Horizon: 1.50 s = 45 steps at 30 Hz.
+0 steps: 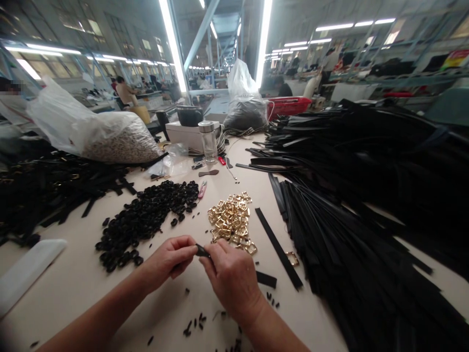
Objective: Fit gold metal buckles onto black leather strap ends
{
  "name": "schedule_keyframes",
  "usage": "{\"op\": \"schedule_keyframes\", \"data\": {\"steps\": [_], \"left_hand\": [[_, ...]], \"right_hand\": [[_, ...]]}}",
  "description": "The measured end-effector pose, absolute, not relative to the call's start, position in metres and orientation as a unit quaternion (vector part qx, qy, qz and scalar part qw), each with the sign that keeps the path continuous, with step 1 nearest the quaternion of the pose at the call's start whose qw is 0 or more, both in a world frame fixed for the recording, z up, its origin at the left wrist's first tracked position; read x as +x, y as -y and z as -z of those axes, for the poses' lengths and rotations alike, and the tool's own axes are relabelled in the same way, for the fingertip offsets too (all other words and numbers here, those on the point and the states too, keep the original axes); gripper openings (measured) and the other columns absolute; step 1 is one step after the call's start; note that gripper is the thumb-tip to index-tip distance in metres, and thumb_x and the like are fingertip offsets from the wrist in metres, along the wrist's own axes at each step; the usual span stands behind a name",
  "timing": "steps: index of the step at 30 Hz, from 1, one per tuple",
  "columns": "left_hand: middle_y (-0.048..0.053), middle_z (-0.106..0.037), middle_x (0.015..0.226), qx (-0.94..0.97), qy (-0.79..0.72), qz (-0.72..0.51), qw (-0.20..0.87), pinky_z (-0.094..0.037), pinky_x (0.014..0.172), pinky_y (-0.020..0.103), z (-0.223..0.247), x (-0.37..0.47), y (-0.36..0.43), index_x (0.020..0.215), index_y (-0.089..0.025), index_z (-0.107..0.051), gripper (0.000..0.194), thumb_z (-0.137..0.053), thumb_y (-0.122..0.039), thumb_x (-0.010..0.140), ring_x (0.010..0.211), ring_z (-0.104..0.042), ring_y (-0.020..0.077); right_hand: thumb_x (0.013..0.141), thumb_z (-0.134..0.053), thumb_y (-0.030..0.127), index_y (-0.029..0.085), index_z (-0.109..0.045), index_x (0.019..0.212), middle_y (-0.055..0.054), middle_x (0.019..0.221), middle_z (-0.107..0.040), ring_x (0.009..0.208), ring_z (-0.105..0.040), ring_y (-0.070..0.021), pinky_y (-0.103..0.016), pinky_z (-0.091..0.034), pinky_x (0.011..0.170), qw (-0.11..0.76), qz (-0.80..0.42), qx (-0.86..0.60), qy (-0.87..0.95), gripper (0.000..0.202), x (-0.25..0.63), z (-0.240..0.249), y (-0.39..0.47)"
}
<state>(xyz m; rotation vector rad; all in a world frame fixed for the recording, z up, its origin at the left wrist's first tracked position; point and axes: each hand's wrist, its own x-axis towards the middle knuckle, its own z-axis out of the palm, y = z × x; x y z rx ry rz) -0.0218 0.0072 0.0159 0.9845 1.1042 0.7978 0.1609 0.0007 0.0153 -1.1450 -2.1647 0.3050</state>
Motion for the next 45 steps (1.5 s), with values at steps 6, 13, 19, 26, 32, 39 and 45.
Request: {"op": "schedule_keyframes", "data": {"steps": [6,13,19,26,32,39,45], "left_hand": [[-0.001,-0.058,0.062,0.336,-0.463,-0.424,0.702,-0.03,0.04,0.014,-0.021,-0.02,-0.01,0.081,-0.014,-0.063,0.026,-0.071,-0.038,0.078,0.046,-0.046,0.0042],[0.016,-0.066,0.107,0.172,-0.42,-0.488,0.745,-0.052,0.087,0.032,-0.023,-0.023,-0.011,0.117,-0.01,-0.055,0.031,-0.05,-0.029,0.094,0.093,-0.066,0.0195],[0.021,-0.061,0.123,0.182,-0.401,-0.471,0.764,-0.049,0.094,0.037,-0.022,-0.019,-0.007,0.128,-0.008,-0.047,0.036,-0.047,-0.023,0.095,0.103,-0.065,0.0249],[0.019,-0.06,0.126,0.189,-0.389,-0.479,0.764,-0.05,0.091,0.033,-0.019,-0.016,-0.006,0.13,-0.01,-0.047,0.038,-0.047,-0.024,0.095,0.106,-0.064,0.0239],[0.015,-0.068,0.112,0.161,-0.364,-0.52,0.756,-0.052,0.089,0.031,-0.02,-0.013,-0.006,0.127,-0.012,-0.05,0.033,-0.044,-0.023,0.096,0.102,-0.065,0.0209],[0.005,-0.071,0.1,0.192,-0.379,-0.546,0.722,-0.051,0.087,0.024,-0.015,-0.009,-0.002,0.123,-0.019,-0.056,0.044,-0.065,-0.006,0.081,0.089,-0.067,0.0122],[0.004,-0.069,0.109,0.197,-0.38,-0.561,0.709,-0.049,0.092,0.024,-0.013,-0.005,-0.001,0.111,-0.021,-0.065,0.045,-0.073,-0.004,0.071,0.105,-0.063,0.016]], "right_hand": [[0.093,-0.05,0.027,0.02,-0.062,0.081,-0.002,0.071,-0.062,0.065,-0.058,-0.0146,-0.026,-0.036,0.062,0.336,-0.13,-0.443,0.821,0.019,0.166,-0.015,-0.007],[0.093,-0.048,0.024,0.019,-0.062,0.079,-0.002,0.072,-0.062,0.064,-0.058,-0.0139,-0.026,-0.035,0.061,0.314,-0.115,-0.438,0.834,0.02,0.165,-0.011,-0.008],[0.094,-0.046,0.024,0.019,-0.061,0.081,-0.002,0.073,-0.064,0.063,-0.058,-0.0135,-0.025,-0.034,0.059,0.329,-0.095,-0.42,0.84,0.021,0.161,-0.01,-0.006],[0.09,-0.052,0.021,0.02,-0.06,0.08,-0.002,0.078,-0.065,0.071,-0.061,-0.0151,-0.024,-0.039,0.064,0.354,-0.177,-0.424,0.815,0.013,0.157,-0.008,-0.005],[0.087,-0.057,0.022,0.02,-0.059,0.078,0.0,0.077,-0.065,0.071,-0.06,-0.0154,-0.025,-0.038,0.065,0.337,-0.226,-0.465,0.787,0.01,0.156,-0.009,-0.004],[0.087,-0.057,0.025,0.02,-0.059,0.075,0.001,0.071,-0.063,0.064,-0.058,-0.0143,-0.024,-0.035,0.06,0.331,-0.251,-0.5,0.76,0.014,0.155,-0.013,-0.001],[0.087,-0.057,0.025,0.02,-0.059,0.075,0.0,0.071,-0.063,0.065,-0.057,-0.0142,-0.024,-0.035,0.06,0.349,-0.234,-0.496,0.76,0.014,0.157,-0.013,-0.001]]}}
